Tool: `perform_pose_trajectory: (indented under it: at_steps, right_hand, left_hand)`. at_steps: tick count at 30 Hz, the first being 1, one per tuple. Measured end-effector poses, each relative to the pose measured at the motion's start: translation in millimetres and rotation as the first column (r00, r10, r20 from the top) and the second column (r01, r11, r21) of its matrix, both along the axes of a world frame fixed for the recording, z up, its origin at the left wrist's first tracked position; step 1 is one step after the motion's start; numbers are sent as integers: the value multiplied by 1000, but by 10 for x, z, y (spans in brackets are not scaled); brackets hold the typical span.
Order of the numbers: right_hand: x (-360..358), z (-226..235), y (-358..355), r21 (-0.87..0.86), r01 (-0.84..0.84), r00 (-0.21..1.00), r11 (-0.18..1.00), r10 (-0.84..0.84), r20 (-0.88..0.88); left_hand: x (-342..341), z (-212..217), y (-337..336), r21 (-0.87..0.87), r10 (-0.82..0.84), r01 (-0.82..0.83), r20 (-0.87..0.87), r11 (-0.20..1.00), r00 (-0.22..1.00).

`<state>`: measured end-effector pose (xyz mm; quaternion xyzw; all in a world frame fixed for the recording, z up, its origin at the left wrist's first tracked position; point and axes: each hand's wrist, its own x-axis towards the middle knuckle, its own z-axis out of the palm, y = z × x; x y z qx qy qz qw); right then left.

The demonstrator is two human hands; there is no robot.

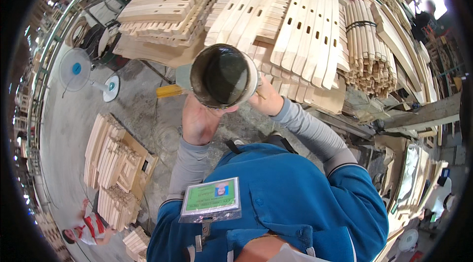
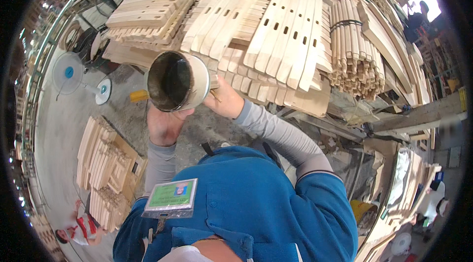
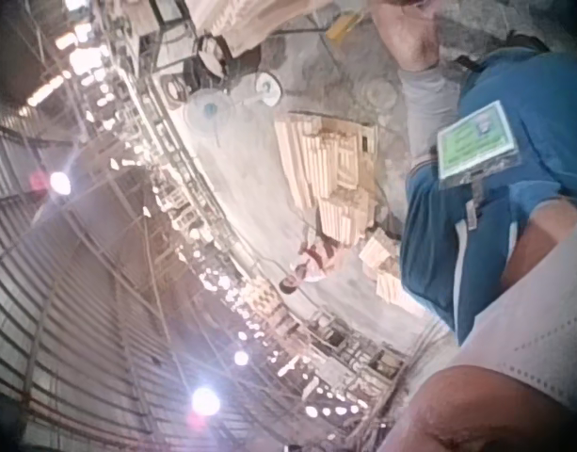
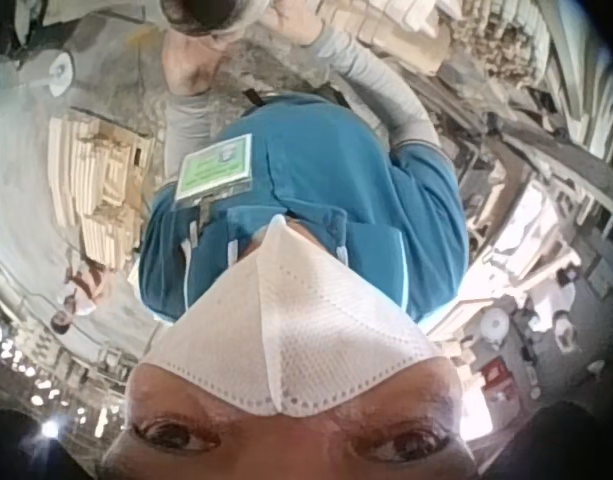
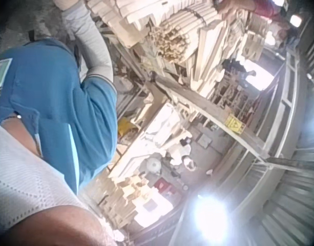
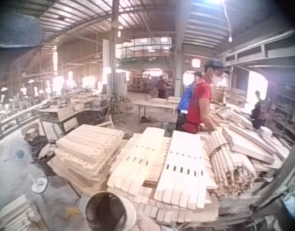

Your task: The person applies a light-colored liquid to the slots of stacked wooden chair parts using a small brush and container. They repeatedly dip the brush into the container and apply the liquid to multiple pieces, then stack the treated parts on a pile.

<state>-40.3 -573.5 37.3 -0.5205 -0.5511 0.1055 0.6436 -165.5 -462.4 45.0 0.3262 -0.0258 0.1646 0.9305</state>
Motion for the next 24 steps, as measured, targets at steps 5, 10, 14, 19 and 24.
perform_pose_trajectory:
  at_steps: [5, 10, 14, 19, 24]
  right_hand:
    - [419, 208, -248, -338, -105, 981, 935, 153, 117]
    - [920, 371, -513, -139, -129, 870, 982, 45, -491]
    - [1378, 430, -761, -137, 15, 912, 990, -70, -404]
    - [1862, 314, -962, -100, 197, 854, 975, -221, -471]
    - [2189, 279, -1211, -15, 331, 857, 944, -307, -414]
  left_hand:
    - [229, 11, -105, 95, 154, -153, 4, 984, 988]
    - [337, -183, 380, 109, 398, -388, -94, 915, 913]
    - [775, -169, 333, 227, 571, -532, -170, 816, 803]
    - [1313, -153, 239, 206, 584, -549, -196, 810, 788]
    - [1670, -199, 270, 220, 569, -527, -227, 821, 791]
